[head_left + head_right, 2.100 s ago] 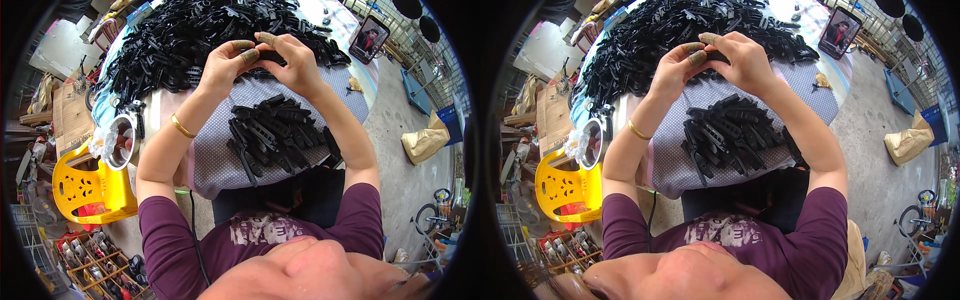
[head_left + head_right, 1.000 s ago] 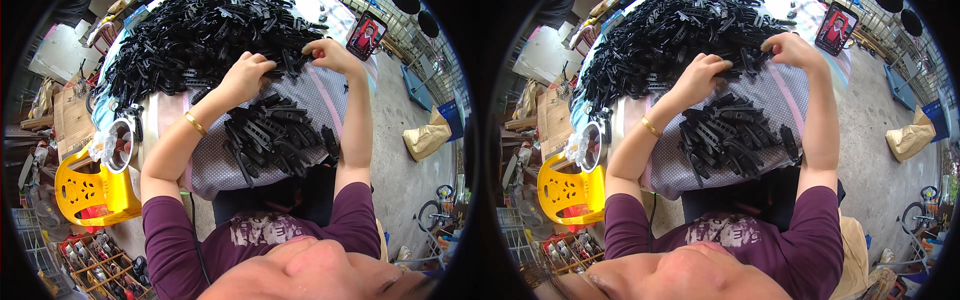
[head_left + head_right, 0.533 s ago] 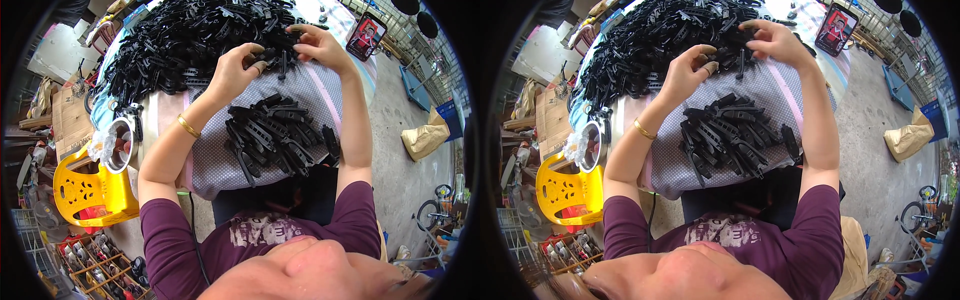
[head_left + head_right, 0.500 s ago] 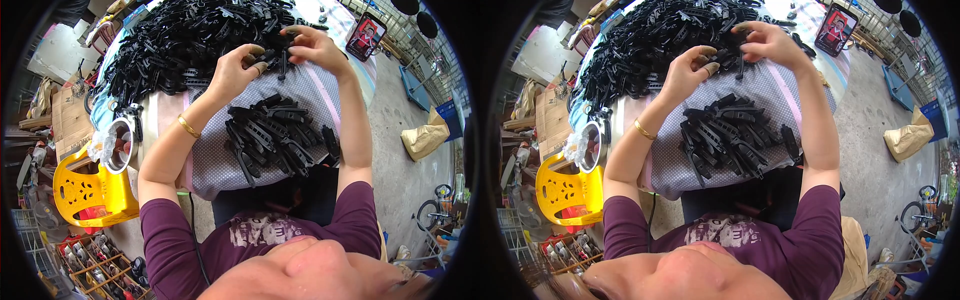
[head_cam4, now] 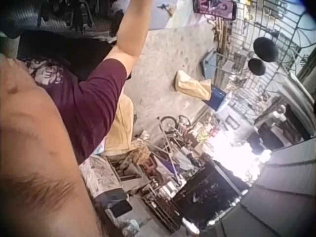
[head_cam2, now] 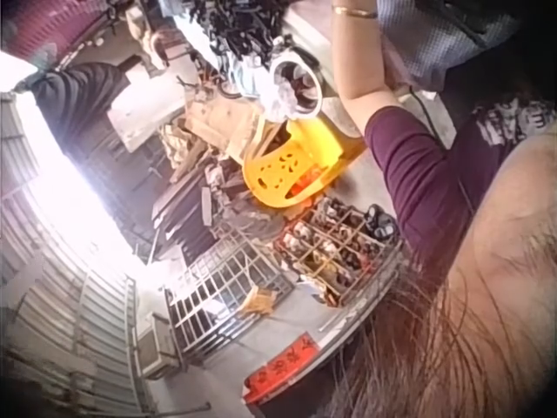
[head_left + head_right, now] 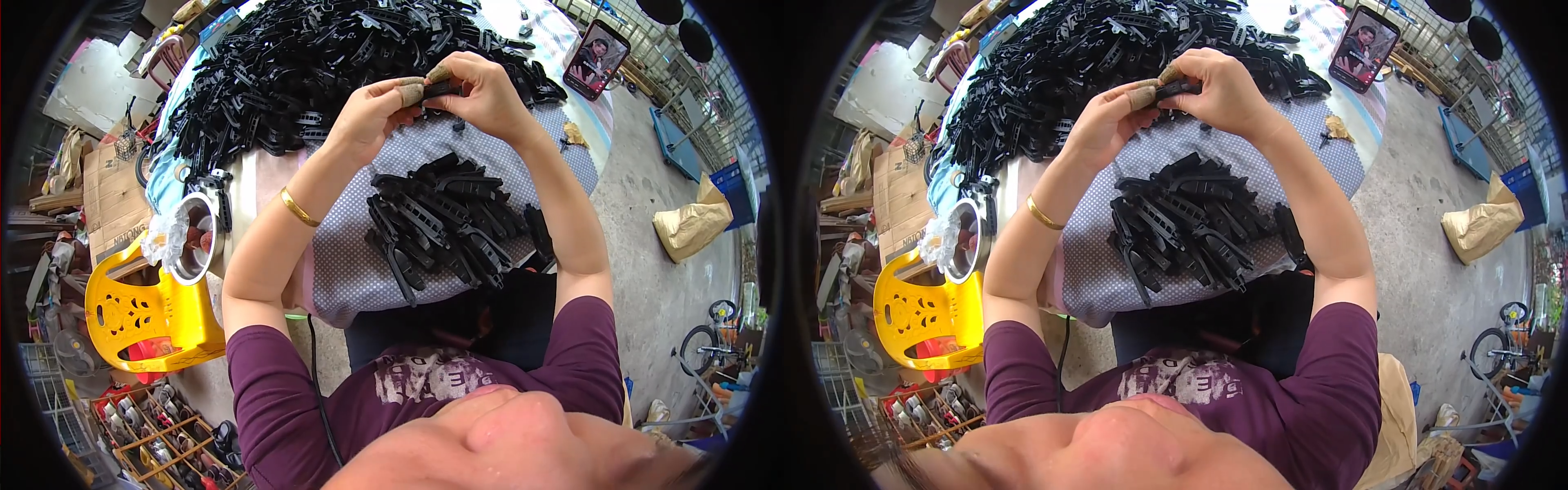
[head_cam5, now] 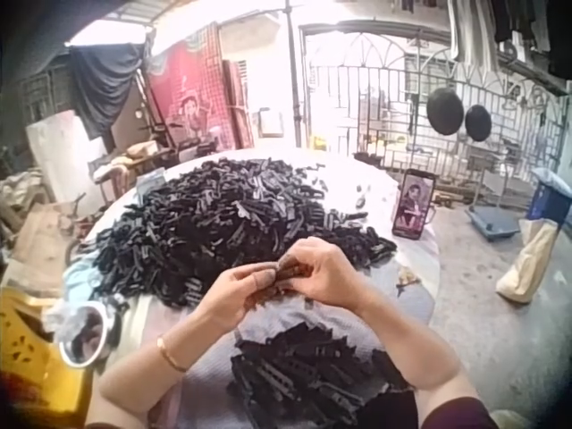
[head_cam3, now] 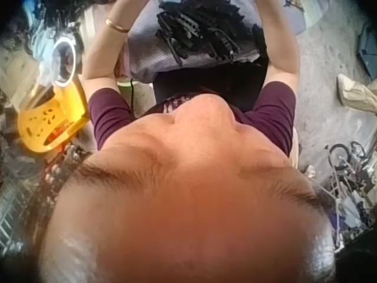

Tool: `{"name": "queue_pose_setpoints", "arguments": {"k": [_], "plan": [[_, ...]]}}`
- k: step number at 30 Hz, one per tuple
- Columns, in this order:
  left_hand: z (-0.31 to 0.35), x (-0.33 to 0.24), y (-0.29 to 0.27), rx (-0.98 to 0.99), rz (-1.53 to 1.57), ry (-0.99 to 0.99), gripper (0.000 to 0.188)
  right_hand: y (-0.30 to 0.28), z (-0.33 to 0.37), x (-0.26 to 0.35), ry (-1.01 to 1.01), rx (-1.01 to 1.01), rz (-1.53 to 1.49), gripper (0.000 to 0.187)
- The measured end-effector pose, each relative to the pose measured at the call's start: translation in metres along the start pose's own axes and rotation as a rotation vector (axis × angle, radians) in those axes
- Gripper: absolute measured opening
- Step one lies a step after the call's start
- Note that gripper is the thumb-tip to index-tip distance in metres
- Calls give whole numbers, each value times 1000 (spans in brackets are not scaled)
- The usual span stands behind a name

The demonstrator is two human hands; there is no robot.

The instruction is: Assembling or inspecting black plastic hardware components at a workspace table.

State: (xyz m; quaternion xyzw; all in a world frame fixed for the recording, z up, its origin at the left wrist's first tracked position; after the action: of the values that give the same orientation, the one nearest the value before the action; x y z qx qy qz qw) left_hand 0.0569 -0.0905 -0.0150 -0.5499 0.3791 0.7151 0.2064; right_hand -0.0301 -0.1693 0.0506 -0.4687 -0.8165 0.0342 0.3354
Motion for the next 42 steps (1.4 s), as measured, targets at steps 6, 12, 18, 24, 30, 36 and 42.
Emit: {"name": "queue_pose_setpoints", "arguments": {"k": [6, 12, 18, 24, 30, 36, 42], "plan": [[1, -16, 1, 35, -92, 186, 30, -3, 0, 10, -220, 23, 140, 31], [13, -46, 8, -63, -443, 622, 35, 5, 9, -17, 315, 209, -181, 49], [30, -61, 17, -109, -688, 795, 35, 5, 8, -11, 347, 243, -152, 38], [27, -54, 20, -2, -530, 668, 34, -3, 6, -23, 399, 184, -360, 24], [55, -5, 69, 600, -894, 522, 35, -63, 2, -83, 383, 39, 101, 25], [19, -10, 65, 344, -1007, 714, 28, -24, 13, -73, 259, 384, 429, 34], [16, 10, 97, 448, -1518, 1316, 33, -16, 21, -76, 120, 329, 590, 30]]}}
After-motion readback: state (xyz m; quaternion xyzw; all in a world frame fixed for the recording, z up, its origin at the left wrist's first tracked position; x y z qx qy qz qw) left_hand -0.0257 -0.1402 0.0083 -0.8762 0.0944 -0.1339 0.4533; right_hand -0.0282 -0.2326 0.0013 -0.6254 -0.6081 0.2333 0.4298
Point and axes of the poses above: each hand's wrist, its own z-axis away from the middle knuckle, its own y-axis out of the palm, x = y × z, the point moved 9 cm from there along -z, towards the middle knuckle, and after that the axes turned 15 degrees about -x, right-handed, at the moved point
